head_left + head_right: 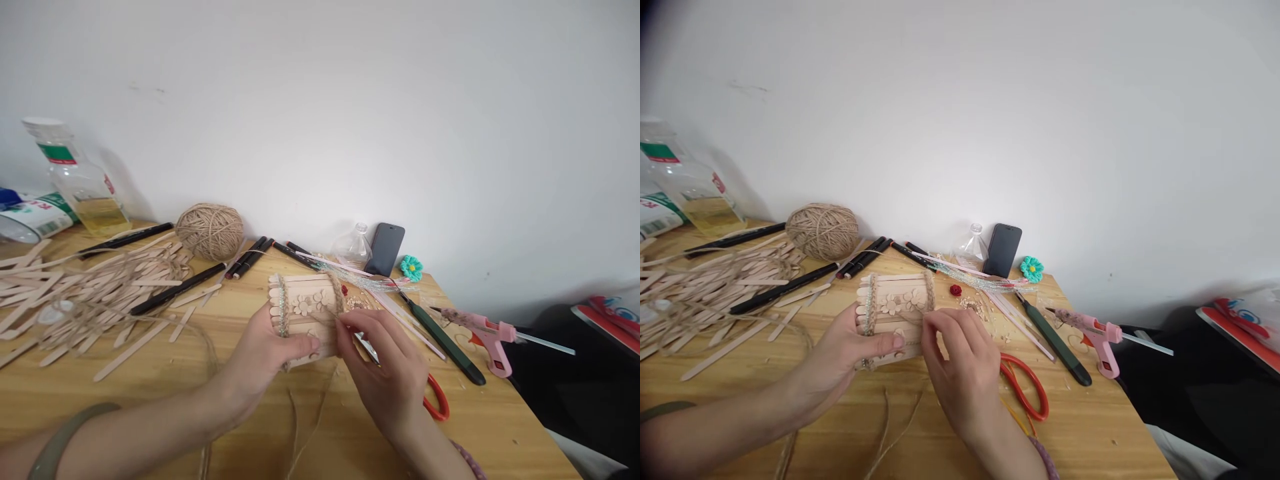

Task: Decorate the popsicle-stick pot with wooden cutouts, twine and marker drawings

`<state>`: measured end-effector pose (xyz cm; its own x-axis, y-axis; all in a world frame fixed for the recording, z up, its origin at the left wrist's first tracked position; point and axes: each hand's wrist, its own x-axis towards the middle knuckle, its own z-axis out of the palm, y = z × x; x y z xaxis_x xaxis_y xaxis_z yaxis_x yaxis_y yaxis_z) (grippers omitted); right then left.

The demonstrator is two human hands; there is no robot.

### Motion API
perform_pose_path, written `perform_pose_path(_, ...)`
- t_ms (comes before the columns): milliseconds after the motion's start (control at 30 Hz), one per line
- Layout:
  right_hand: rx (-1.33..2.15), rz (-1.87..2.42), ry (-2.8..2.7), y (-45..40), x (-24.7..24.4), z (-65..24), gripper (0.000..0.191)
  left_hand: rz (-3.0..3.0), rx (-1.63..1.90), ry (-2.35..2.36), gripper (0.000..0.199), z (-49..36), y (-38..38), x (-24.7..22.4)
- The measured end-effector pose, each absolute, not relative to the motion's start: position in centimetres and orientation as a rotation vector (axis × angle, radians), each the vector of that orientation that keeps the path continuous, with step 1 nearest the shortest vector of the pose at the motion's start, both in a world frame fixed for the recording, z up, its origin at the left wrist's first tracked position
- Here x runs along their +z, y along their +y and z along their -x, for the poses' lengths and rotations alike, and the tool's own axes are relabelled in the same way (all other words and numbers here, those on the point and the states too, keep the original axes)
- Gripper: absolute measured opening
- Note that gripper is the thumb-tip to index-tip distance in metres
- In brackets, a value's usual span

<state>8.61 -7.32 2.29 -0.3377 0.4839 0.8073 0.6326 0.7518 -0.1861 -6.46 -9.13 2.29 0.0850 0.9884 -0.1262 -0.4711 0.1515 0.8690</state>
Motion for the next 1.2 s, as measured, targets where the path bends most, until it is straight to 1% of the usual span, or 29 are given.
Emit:
perform_pose_path(167, -0.289, 0.772, -2.004, -6.9, 1.7, -8.7, 0.022, -0.76, 1.268, 0.865, 0.036, 6.5, -9.3, 2.2)
perform_pose_path(400, -0.386, 0.798, -2.052, -6.9, 1.2, -8.9, 0.02, -0.749, 1.253, 0.85, 0.039, 6.5, -9.0, 2.0)
perform_pose_path(700, -0.488, 0.811, -2.096, -7.2, 1.3, -8.9, 0.021, -0.767, 1.265, 0.844, 0.035, 6.6, -9.1, 2.2)
perform_pose_path(1200, -0.535, 0.793, -2.113, -7.1, 1.0, -8.8, 0.019, -0.838, 1.259, 0.832, 0.033, 6.6, -9.0, 2.1)
